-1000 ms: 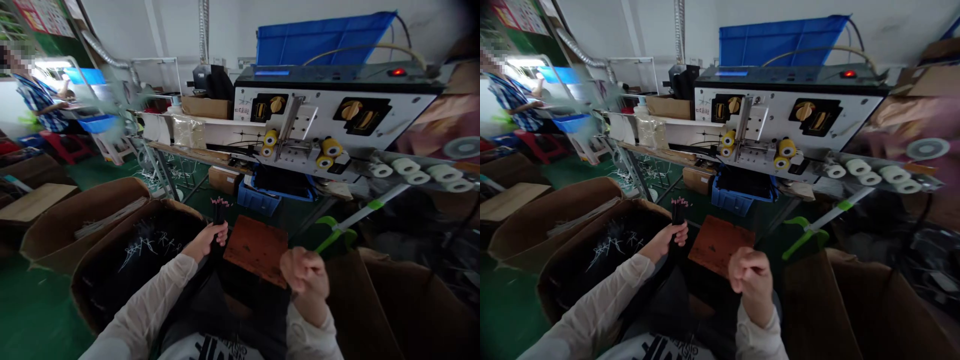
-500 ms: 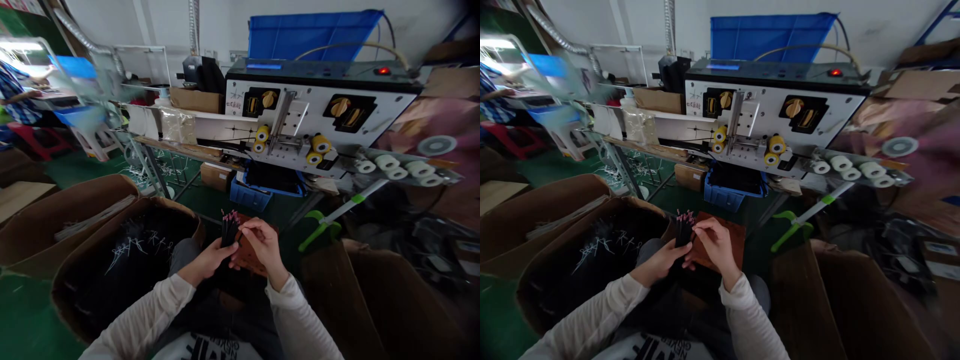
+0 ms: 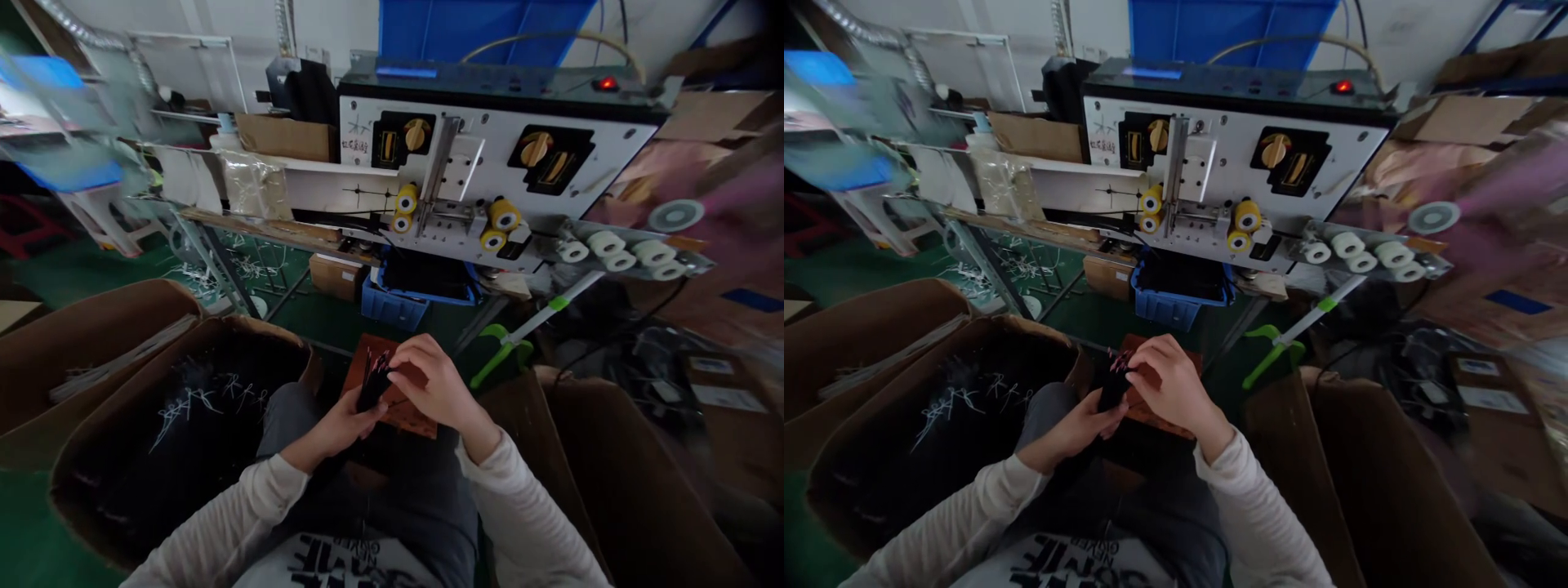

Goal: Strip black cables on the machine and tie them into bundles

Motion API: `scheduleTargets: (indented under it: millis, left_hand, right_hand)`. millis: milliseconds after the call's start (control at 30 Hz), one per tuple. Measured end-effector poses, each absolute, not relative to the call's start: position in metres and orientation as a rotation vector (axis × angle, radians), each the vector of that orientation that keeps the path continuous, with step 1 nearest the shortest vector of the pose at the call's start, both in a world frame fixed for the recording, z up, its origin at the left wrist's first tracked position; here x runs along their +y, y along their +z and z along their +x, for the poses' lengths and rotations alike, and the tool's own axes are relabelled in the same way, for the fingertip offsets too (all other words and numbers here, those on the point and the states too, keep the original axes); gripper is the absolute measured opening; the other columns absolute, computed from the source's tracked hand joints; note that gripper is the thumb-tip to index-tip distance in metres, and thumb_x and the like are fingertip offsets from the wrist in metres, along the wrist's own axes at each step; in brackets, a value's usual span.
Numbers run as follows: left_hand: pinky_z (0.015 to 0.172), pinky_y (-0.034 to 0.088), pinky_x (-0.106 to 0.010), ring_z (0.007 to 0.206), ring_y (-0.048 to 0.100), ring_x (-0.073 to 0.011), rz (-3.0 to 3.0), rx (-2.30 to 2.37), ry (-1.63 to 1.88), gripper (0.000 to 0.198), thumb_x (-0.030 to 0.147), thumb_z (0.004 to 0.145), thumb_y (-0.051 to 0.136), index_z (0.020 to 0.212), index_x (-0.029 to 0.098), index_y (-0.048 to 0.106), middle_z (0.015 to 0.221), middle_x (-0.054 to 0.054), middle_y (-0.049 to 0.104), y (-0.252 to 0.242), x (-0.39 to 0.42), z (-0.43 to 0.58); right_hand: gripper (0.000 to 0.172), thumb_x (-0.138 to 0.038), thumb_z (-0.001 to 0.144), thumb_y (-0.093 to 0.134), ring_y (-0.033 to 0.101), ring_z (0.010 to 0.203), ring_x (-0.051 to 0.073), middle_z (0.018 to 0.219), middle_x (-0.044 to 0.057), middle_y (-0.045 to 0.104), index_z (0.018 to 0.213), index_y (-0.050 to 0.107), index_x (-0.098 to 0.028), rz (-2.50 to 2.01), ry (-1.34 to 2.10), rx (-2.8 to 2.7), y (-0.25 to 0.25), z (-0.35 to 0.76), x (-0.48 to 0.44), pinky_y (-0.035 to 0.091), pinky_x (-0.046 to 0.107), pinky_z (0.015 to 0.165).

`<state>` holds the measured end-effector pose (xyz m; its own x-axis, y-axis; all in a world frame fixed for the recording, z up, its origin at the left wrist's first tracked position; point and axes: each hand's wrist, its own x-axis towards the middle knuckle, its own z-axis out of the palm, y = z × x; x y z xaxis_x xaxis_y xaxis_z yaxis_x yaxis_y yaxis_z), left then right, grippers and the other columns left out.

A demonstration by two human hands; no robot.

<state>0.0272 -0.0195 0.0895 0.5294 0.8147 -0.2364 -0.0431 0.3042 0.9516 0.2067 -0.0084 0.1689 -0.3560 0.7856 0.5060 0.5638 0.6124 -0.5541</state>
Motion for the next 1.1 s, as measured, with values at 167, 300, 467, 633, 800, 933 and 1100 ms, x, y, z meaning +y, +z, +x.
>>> scheduleTargets:
  millis: [167,300,467,633,800,933,1100]
  left_hand:
    - [0.042,0.026,-0.019,0.043,0.032,-0.0044,1.095,0.788,0.615,0.043,0.051,0.072,0.065,0.089,0.017,0.045,0.055,0.009,0.039,0.092,-0.018,0.027]
    - [0.042,0.025,-0.019,0.042,0.030,-0.0036,0.999,0.785,0.605,0.044,0.051,0.070,0.067,0.088,0.017,0.046,0.055,0.009,0.037,0.087,-0.017,0.024]
    - [0.043,0.027,-0.019,0.042,0.030,-0.0040,0.974,0.744,0.663,0.041,0.047,0.069,0.069,0.085,0.015,0.049,0.051,0.009,0.036,0.085,-0.010,0.018]
    - [0.044,0.027,-0.019,0.042,0.034,-0.0043,1.149,0.823,0.850,0.037,0.046,0.074,0.064,0.066,0.017,0.044,0.049,0.007,0.039,0.127,0.028,0.016]
    - [0.042,0.027,-0.020,0.041,0.035,-0.0048,1.413,0.763,1.144,0.031,0.043,0.077,0.062,0.068,0.018,0.046,0.051,0.007,0.041,0.211,0.075,0.032]
    - [0.043,0.031,-0.022,0.042,0.038,-0.0064,1.543,0.788,1.382,0.024,0.037,0.080,0.062,0.068,0.020,0.048,0.049,0.006,0.041,0.277,0.100,0.052]
    - [0.045,0.035,-0.019,0.048,0.051,-0.0076,1.496,0.823,1.538,0.011,0.028,0.079,0.061,0.076,0.020,0.054,0.052,0.007,0.045,0.328,0.108,0.078]
  right_hand:
    - [0.006,-0.023,0.083,0.060,0.055,0.084,0.017,0.082,0.004,0.062,0.078,0.060,-0.019,-1.088,0.356,-2.123,0.178,0.213,-0.011,0.042,0.033,0.078]
    - [0.008,-0.024,0.085,0.056,0.056,0.076,0.014,0.081,0.002,0.059,0.078,0.058,-0.019,-1.096,0.291,-1.553,0.194,0.244,-0.013,0.043,0.028,0.068]
    - [0.024,-0.033,0.087,0.053,0.057,0.069,0.013,0.072,0.001,0.060,0.071,0.062,-0.018,-1.261,0.280,-1.375,0.184,0.281,-0.008,0.044,0.027,0.066]
    - [0.046,-0.041,0.083,0.058,0.058,0.105,0.020,0.117,0.009,0.059,0.125,0.048,-0.025,-1.074,0.990,-1.382,0.119,0.213,-0.008,0.050,0.034,0.083]
    - [0.073,-0.043,0.069,0.073,0.048,0.123,0.021,0.132,0.006,0.050,0.132,0.039,-0.028,-0.746,1.293,-1.184,0.073,0.095,-0.011,0.038,0.040,0.105]
    - [0.049,-0.036,0.069,0.072,0.059,0.104,0.019,0.110,0.005,0.063,0.112,0.055,-0.021,-0.836,1.242,-1.032,0.055,0.052,0.011,0.045,0.037,0.096]
    - [0.028,-0.033,0.063,0.074,0.064,0.083,0.017,0.085,0.003,0.069,0.084,0.065,-0.016,-1.016,1.244,-1.102,0.028,0.077,0.048,0.049,0.034,0.086]
